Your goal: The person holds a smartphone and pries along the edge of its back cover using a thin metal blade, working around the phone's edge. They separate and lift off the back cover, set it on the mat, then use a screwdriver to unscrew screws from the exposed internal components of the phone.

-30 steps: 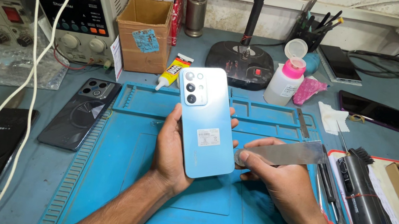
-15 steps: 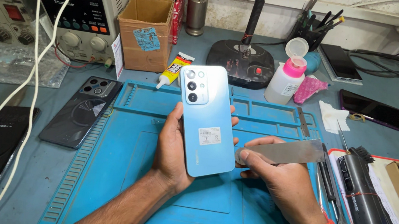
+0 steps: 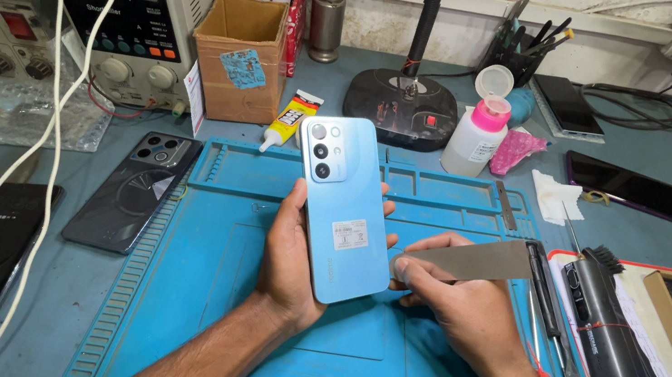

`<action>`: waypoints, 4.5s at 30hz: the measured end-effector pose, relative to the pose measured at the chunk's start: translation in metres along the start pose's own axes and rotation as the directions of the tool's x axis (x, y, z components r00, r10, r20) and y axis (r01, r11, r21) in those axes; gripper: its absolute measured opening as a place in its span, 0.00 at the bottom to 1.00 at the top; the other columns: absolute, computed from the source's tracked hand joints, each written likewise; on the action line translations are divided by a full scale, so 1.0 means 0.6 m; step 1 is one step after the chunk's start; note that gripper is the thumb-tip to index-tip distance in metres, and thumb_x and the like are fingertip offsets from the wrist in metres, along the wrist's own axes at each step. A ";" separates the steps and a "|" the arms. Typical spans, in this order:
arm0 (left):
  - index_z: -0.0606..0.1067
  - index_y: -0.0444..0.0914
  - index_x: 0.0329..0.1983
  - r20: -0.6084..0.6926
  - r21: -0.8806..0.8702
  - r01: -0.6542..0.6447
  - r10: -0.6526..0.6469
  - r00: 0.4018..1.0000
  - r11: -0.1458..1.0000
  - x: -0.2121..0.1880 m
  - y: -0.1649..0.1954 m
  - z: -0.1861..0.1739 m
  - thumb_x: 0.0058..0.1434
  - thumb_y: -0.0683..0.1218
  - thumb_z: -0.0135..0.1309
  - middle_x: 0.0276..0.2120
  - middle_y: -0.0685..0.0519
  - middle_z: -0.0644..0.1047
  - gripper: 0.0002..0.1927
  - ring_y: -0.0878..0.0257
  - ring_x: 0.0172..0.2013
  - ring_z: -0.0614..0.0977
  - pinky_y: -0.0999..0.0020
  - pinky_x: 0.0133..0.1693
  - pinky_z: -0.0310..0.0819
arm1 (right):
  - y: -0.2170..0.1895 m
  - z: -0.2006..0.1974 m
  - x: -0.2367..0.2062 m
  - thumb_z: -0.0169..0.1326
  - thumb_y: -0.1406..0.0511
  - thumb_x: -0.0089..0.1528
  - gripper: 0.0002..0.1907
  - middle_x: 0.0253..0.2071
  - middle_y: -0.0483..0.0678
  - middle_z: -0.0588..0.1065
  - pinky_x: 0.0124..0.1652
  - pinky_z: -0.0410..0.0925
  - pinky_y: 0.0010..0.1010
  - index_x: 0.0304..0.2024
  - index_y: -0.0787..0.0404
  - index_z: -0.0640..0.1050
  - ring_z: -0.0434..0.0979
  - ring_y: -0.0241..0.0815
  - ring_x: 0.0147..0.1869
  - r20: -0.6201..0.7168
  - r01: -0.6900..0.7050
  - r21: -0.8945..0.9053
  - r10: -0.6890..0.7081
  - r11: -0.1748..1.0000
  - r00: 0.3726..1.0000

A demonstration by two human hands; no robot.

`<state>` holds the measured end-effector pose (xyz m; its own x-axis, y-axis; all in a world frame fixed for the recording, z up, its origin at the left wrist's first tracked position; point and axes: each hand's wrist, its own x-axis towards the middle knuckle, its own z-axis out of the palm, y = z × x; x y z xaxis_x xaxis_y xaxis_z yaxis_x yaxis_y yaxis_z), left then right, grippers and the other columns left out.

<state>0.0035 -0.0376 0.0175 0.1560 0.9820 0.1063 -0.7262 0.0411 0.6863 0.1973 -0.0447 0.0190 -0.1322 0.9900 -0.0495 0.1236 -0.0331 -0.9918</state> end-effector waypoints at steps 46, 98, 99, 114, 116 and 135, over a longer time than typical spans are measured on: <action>0.65 0.36 0.67 -0.105 0.015 -0.061 0.062 0.993 0.998 -0.013 -0.006 0.007 0.70 0.66 0.23 0.59 0.44 0.74 0.38 0.51 0.58 0.77 0.47 0.58 0.74 | 0.002 0.015 0.000 0.61 0.65 0.58 0.13 0.37 0.48 0.83 0.36 0.76 0.28 0.41 0.67 0.79 0.83 0.37 0.37 0.021 0.005 0.026 -0.005 1.000 1.000; 0.64 0.34 0.70 0.031 -0.056 0.089 -0.087 0.996 0.994 -0.011 0.017 0.003 0.70 0.67 0.23 0.61 0.41 0.74 0.40 0.48 0.58 0.78 0.47 0.55 0.77 | -0.018 -0.016 -0.006 0.62 0.63 0.58 0.13 0.34 0.52 0.82 0.38 0.78 0.29 0.37 0.68 0.80 0.85 0.41 0.37 0.229 -0.113 0.107 0.086 0.988 0.970; 0.63 0.35 0.70 0.032 -0.055 0.115 -0.113 0.993 0.992 -0.010 0.017 0.001 0.70 0.67 0.23 0.61 0.41 0.74 0.40 0.48 0.58 0.78 0.47 0.55 0.77 | -0.018 -0.017 -0.005 0.62 0.63 0.58 0.13 0.34 0.52 0.83 0.38 0.78 0.29 0.36 0.69 0.80 0.85 0.41 0.37 0.241 -0.132 0.099 0.105 0.986 0.965; 0.63 0.33 0.70 0.097 -0.055 0.118 -0.112 0.989 0.992 -0.012 0.019 -0.002 0.70 0.67 0.24 0.61 0.39 0.73 0.41 0.47 0.59 0.77 0.46 0.55 0.77 | -0.020 -0.021 -0.003 0.63 0.63 0.57 0.13 0.33 0.54 0.83 0.37 0.77 0.30 0.35 0.68 0.80 0.85 0.42 0.36 0.309 -0.194 0.115 0.150 0.974 0.939; 0.63 0.34 0.70 0.078 -0.024 0.100 -0.098 0.992 0.995 -0.013 0.019 0.001 0.70 0.67 0.23 0.61 0.39 0.73 0.40 0.47 0.59 0.77 0.46 0.56 0.77 | -0.021 -0.019 -0.004 0.62 0.63 0.57 0.13 0.33 0.54 0.83 0.38 0.78 0.29 0.35 0.68 0.79 0.85 0.42 0.37 0.299 -0.188 0.098 0.151 0.977 0.942; 0.63 0.34 0.69 -0.023 0.041 -0.092 0.093 0.995 0.995 -0.018 0.016 0.012 0.70 0.65 0.22 0.59 0.40 0.74 0.39 0.49 0.57 0.78 0.46 0.55 0.78 | -0.011 -0.003 -0.002 0.61 0.62 0.60 0.15 0.35 0.53 0.80 0.38 0.78 0.31 0.39 0.69 0.78 0.86 0.45 0.38 0.204 -0.198 0.164 0.163 0.966 0.965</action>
<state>-0.0001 -0.0493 0.0281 0.0724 0.9856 0.1526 -0.7094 -0.0567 0.7025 0.1984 -0.0452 0.0261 -0.3078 0.9223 -0.2337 -0.0157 -0.2505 -0.9680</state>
